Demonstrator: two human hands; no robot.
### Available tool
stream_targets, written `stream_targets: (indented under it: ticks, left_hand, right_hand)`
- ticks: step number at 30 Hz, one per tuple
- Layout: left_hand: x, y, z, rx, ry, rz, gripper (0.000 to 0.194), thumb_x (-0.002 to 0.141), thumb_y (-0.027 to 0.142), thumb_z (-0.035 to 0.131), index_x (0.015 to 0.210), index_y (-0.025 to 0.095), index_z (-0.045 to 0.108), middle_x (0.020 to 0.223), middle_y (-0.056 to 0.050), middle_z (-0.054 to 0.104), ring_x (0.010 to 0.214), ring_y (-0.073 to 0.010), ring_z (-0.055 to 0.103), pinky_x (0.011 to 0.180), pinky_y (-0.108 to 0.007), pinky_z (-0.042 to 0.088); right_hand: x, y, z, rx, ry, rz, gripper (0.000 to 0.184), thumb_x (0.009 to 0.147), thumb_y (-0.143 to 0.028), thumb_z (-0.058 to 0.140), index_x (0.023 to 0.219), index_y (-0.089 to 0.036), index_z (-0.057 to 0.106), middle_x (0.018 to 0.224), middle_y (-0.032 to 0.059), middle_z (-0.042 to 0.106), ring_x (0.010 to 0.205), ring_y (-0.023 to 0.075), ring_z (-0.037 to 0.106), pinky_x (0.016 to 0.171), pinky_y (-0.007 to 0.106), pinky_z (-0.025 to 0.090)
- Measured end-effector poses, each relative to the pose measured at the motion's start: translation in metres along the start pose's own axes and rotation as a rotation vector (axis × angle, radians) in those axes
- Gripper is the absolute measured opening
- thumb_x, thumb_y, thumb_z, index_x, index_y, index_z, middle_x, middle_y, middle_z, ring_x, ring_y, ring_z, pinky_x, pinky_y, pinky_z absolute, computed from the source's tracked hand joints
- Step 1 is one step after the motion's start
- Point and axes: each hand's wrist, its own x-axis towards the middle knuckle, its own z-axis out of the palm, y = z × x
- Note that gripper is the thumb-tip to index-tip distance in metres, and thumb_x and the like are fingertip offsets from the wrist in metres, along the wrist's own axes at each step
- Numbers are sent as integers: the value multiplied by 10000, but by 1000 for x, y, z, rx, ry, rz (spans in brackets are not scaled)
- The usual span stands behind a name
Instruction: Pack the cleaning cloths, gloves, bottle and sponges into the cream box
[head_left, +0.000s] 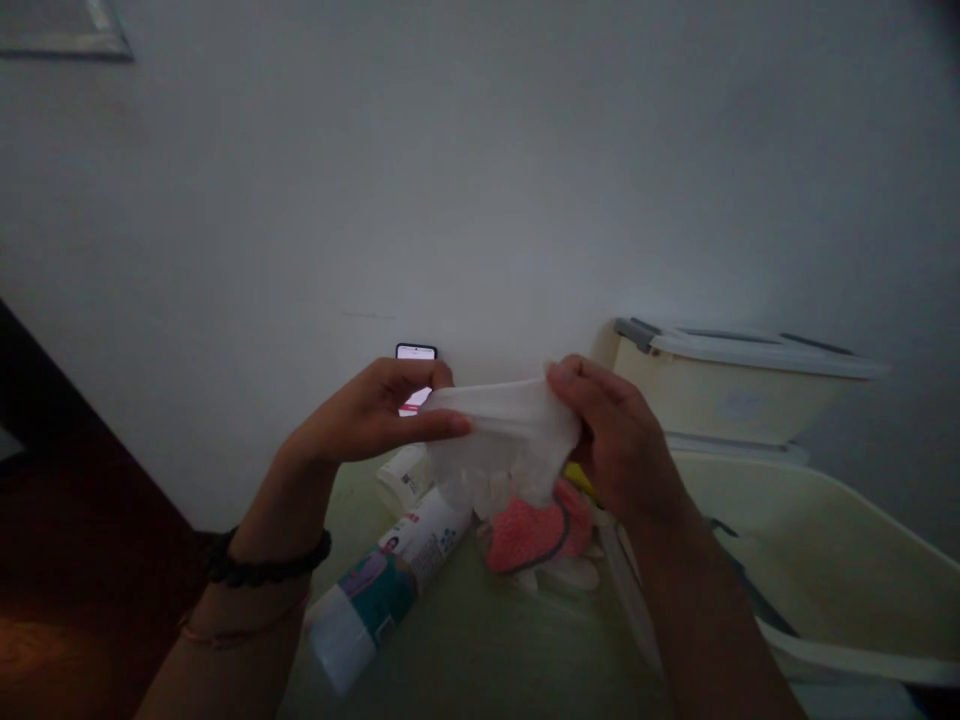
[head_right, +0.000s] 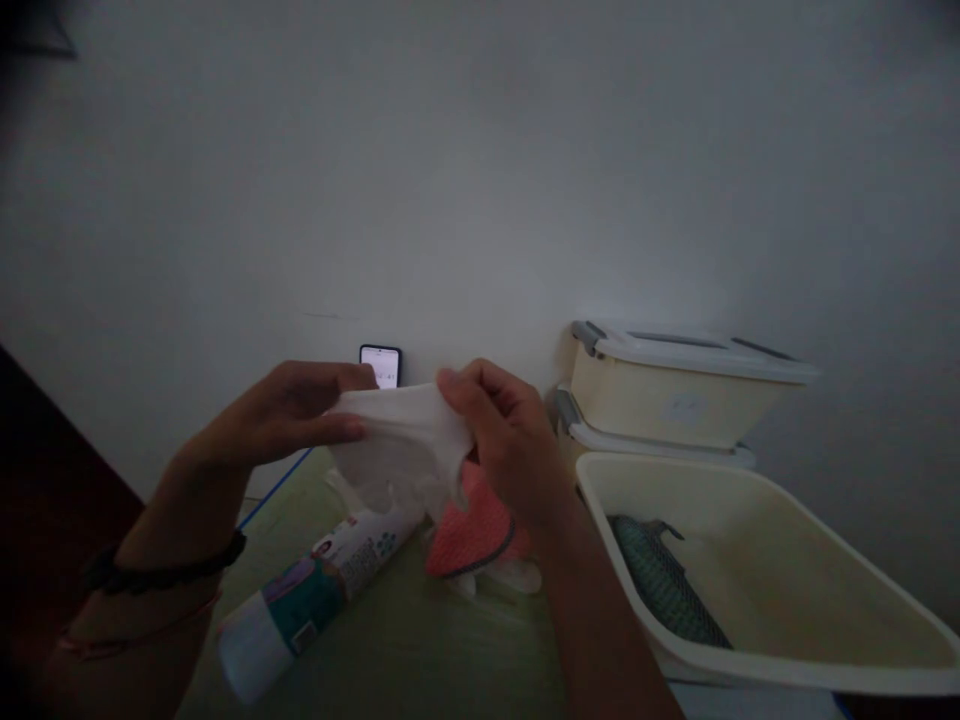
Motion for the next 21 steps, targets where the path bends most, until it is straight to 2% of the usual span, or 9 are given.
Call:
stream_targets:
  ticks: [2, 4, 6, 8, 10, 12, 14, 18, 21]
  left_hand:
    - [0, 0, 2, -168, 31, 169, 259, 693, 356, 697, 624, 186, 513, 672, 7, 545, 699, -155, 538, 631, -290, 465]
    - [0, 2, 3, -309, 113, 335, 321, 666, 380, 726, 588, 201, 471, 630, 26, 519, 776, -174, 549, 744, -335, 475]
    - [-2, 4, 4, -401, 178, 390, 357, 670, 378, 726, 581, 203, 429, 572, 42, 455, 724, -153, 535, 711, -301, 480]
    - [-2, 6, 6, -449, 175, 359, 351, 707, 358, 696, 593, 199, 405, 546, 54, 409, 569, -104, 475, 535, -219, 443]
    - [-1, 5, 8, -472, 134, 284, 325, 744, 335, 660, 613, 197, 396, 531, 65, 398, 452, -66, 400, 400, -170, 344]
    - [0, 3, 11, -472, 109, 178, 327, 757, 333, 648, 618, 195, 387, 506, 75, 391, 389, -46, 354, 347, -152, 283]
    - [2, 1, 13, -467, 104, 87, 357, 750, 368, 656, 608, 193, 380, 479, 82, 376, 361, -40, 334, 326, -150, 263]
    - [2, -2, 15, -493, 91, 20, 396, 712, 412, 691, 603, 191, 381, 480, 81, 370, 366, -40, 330, 321, -149, 255]
    - [0, -4, 14, -501, 95, 11, 369, 694, 397, 714, 636, 188, 415, 497, 81, 380, 386, -42, 335, 341, -147, 258]
  right_hand:
    - [-1, 2, 1, -12, -127, 34, 284, 812, -401, 561, 620, -211, 473, 487, -77, 356, 387, 54, 313, 350, 196, 240]
    - [-1, 5, 1, -3, -206, 43, 284, 831, -424, 536, 651, -208, 500, 483, -76, 414, 385, 51, 364, 352, 183, 279]
    - [-1, 6, 0, 72, -236, 49, 320, 833, -468, 513, 641, -212, 505, 471, -65, 454, 383, 66, 417, 342, 187, 304]
    - [-2, 5, -2, 159, -232, 79, 366, 813, -517, 510, 600, -219, 498, 428, -59, 452, 335, 79, 410, 294, 200, 271]
    - [-3, 3, -3, 199, -199, 141, 431, 787, -560, 514, 526, -222, 449, 366, -68, 386, 269, 70, 328, 255, 206, 198]
    - [-3, 2, -2, 201, -132, 199, 491, 757, -595, 524, 473, -223, 377, 342, -81, 306, 250, 52, 235, 248, 204, 145]
    - [-3, 1, -1, 193, -69, 220, 523, 718, -615, 554, 454, -221, 332, 362, -83, 278, 275, 46, 227, 262, 203, 158]
    - [1, 2, -3, 148, 43, 124, 461, 699, -560, 611, 499, -209, 388, 439, -73, 319, 359, 56, 295, 322, 205, 225]
    - [4, 4, -7, 137, 102, 6, 400, 743, -482, 612, 541, -208, 402, 479, -74, 294, 390, 57, 285, 342, 200, 216]
